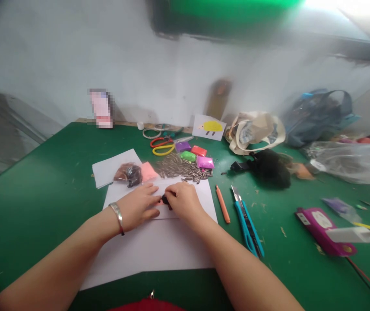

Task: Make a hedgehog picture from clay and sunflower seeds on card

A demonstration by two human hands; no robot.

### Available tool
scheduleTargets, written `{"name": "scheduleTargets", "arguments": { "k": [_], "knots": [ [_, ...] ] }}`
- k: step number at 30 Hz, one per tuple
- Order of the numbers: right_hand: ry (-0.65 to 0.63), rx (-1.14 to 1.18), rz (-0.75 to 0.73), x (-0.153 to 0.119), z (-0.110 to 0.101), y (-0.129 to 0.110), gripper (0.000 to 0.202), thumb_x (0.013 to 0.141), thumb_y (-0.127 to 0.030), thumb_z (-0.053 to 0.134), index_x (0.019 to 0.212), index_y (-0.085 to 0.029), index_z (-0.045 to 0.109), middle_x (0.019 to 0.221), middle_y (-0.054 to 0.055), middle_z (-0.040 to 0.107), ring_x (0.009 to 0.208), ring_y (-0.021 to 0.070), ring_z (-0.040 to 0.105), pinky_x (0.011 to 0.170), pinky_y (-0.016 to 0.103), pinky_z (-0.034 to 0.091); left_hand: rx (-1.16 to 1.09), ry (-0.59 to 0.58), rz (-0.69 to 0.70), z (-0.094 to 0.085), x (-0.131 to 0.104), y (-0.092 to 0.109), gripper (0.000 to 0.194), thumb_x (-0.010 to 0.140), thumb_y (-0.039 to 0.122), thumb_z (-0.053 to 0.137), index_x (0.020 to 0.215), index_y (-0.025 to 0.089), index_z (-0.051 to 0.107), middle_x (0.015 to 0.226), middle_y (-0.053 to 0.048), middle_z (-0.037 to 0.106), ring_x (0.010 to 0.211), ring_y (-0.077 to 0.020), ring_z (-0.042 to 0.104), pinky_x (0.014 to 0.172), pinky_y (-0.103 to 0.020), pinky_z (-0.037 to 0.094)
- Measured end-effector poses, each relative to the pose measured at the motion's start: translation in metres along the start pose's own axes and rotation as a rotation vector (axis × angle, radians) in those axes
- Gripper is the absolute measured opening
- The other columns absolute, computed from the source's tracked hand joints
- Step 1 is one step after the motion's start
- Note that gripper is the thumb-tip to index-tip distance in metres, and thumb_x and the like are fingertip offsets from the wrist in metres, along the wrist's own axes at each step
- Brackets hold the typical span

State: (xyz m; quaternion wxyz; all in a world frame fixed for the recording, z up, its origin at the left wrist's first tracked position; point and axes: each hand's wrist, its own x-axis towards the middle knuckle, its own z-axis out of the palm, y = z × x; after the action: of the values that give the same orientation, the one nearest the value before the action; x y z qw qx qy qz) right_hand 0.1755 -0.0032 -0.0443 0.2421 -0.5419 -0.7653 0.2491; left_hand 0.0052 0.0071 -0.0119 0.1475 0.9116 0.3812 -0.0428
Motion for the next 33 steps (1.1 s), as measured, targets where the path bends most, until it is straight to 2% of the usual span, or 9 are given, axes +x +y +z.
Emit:
{"name": "scheduleTargets", "arguments": {
  "k": [10,19,28,30,33],
  "knots": [
    [-0.015,-0.081,-0.013,0.001,0.002,0.001,0.029,0.082,-0.016,0.049,0.055,-0.02,0.059,0.057,-0.002,0.061,0.061,0.012,0.051,0.061,0.023,0.031,-0.012,0.013,0.006,0.0,-0.001,0.0,0.017,0.079,0.027,0.058,0.086,0.014,0.066,0.09,-0.009,0.056,0.089,-0.023,0.049,0.078,-0.034,0.039],
    [0.024,-0.196,-0.005,0.002,0.009,0.001,0.026,0.082,-0.02,0.051,0.059,-0.02,0.063,0.063,0.001,0.061,0.068,0.0139,0.05,0.066,0.025,0.029,-0.002,0.023,0.018,0.0,-0.001,0.0,0.016,0.08,0.027,0.056,0.082,0.014,0.065,0.088,-0.008,0.056,0.087,-0.0229,0.049,0.076,-0.035,0.039],
    [0.009,-0.15,-0.006,0.003,0.008,0.002,0.028,0.082,-0.02,0.049,0.057,-0.019,0.063,0.062,0.001,0.062,0.066,0.0138,0.051,0.065,0.025,0.032,-0.01,0.005,0.01,0.0,0.0,-0.001,0.016,0.08,0.027,0.057,0.082,0.013,0.065,0.088,-0.009,0.056,0.089,-0.0239,0.048,0.079,-0.036,0.039],
    [-0.006,-0.081,-0.001,0.003,0.005,0.002,0.025,0.082,-0.02,0.049,0.063,-0.02,0.065,0.06,0.0,0.063,0.064,0.0135,0.053,0.065,0.025,0.034,-0.014,0.014,0.019,0.0,0.0,-0.001,0.015,0.08,0.027,0.057,0.082,0.014,0.065,0.089,-0.009,0.056,0.089,-0.0237,0.048,0.079,-0.036,0.039],
    [-0.002,0.032,0.057,0.001,0.001,0.003,0.021,0.079,-0.018,0.05,0.089,-0.022,0.068,0.063,-0.002,0.066,0.063,0.0134,0.056,0.064,0.024,0.038,-0.034,0.025,0.033,0.0,0.0,-0.001,0.014,0.079,0.026,0.057,0.085,0.016,0.065,0.09,-0.008,0.056,0.089,-0.0235,0.048,0.079,-0.036,0.039]
  ]
}}
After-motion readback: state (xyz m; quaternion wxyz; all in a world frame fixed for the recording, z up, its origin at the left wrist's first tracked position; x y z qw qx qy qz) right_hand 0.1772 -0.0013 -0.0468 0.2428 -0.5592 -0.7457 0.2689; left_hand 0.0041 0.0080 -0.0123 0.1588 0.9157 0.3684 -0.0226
